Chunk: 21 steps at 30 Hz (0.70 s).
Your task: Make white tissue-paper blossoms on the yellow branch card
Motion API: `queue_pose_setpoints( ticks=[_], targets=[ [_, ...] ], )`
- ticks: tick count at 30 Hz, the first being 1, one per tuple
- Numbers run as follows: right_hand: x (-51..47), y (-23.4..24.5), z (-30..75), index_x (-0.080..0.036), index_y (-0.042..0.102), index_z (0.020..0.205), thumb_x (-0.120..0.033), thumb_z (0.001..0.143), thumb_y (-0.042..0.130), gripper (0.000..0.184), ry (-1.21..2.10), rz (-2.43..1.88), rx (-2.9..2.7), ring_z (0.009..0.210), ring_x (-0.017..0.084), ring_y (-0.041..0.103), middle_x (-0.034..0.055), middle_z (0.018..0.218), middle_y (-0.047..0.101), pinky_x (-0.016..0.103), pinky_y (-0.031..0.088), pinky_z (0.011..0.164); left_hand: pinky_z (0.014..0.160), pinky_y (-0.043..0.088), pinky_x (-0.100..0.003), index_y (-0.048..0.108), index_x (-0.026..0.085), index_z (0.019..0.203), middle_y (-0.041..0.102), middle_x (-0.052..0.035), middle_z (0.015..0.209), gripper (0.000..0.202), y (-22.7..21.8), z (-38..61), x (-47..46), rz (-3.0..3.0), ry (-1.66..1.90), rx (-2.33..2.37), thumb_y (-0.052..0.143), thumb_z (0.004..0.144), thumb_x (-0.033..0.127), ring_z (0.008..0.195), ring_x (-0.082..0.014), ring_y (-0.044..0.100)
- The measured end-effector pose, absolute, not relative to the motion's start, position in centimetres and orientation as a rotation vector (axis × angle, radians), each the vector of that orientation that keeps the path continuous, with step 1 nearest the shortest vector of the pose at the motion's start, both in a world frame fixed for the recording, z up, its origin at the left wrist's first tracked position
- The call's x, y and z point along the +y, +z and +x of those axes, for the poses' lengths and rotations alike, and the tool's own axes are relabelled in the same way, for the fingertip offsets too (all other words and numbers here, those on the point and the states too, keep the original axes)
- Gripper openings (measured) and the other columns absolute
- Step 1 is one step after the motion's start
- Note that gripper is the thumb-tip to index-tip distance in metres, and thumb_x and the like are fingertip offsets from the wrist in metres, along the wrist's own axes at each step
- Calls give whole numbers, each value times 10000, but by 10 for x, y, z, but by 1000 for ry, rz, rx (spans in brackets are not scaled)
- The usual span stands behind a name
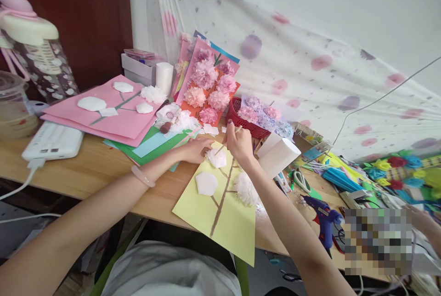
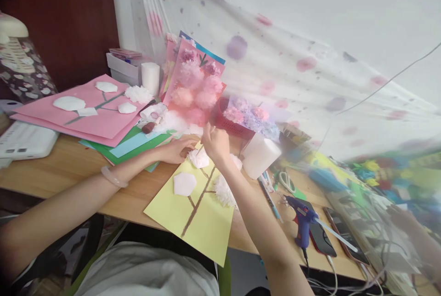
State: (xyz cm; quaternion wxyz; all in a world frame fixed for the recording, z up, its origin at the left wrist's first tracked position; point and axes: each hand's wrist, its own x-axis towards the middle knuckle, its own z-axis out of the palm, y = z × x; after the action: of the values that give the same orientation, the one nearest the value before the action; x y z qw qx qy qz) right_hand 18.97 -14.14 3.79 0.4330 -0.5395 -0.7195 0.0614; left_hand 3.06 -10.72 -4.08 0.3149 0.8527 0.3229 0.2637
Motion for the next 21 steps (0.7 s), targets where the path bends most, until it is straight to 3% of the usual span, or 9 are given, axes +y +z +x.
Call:
queue_pose_setpoints(
  ticks=[4, 8, 12, 15, 21],
  targets=[
    [-150, 44, 212, -205, 549, 386, -493, 939, 347, 655, 190, -1393, -1597, 381, 136, 474, 15, 347, 482, 261, 363, 472, 1056, 275, -527, 420, 219, 1346, 657, -113, 1205, 774, -41, 31, -107, 2272, 616, 918, 563, 605, 49, 1262, -332, 474],
    [-161, 45, 229, -199, 560, 427, -500, 940, 335, 636, 279, -1349, -1407, 351, 119, 450, 5, 336, 472, 245, 341, 421, 1064, 278, -524, 433, 219, 1334, 657, -105, 1212, 737, -40, 29, -107, 2286, 597, 936, 599, 628, 88, 1259, -324, 482],
    [-171, 31, 248, -189, 547, 428, -543, 921, 353, 637, 442, -1316, -1256, 301, 99, 384, -2, 310, 434, 238, 279, 360, 1044, 365, -429, 495, 190, 1271, 668, -92, 1192, 647, -35, 27, -106, 2263, 642, 937, 558, 641, 57, 1206, -266, 544],
    [-172, 8, 264, -178, 569, 464, -558, 915, 362, 625, 547, -1257, -1176, 331, 100, 404, 7, 358, 471, 239, 290, 364, 959, 460, -325, 593, 188, 1110, 683, -72, 1151, 476, -31, 26, -107, 2228, 698, 1002, 506, 666, 41, 1087, -209, 624],
    [-193, 2, 272, -201, 661, 665, -544, 875, 489, 437, 529, -1109, -1277, 508, 137, 520, 36, 608, 598, 275, 401, 459, 866, 509, -347, 624, 182, 988, 726, -64, 925, 285, -27, 20, -99, 2185, 772, 1167, 407, 811, 127, 919, -211, 675]
  ],
)
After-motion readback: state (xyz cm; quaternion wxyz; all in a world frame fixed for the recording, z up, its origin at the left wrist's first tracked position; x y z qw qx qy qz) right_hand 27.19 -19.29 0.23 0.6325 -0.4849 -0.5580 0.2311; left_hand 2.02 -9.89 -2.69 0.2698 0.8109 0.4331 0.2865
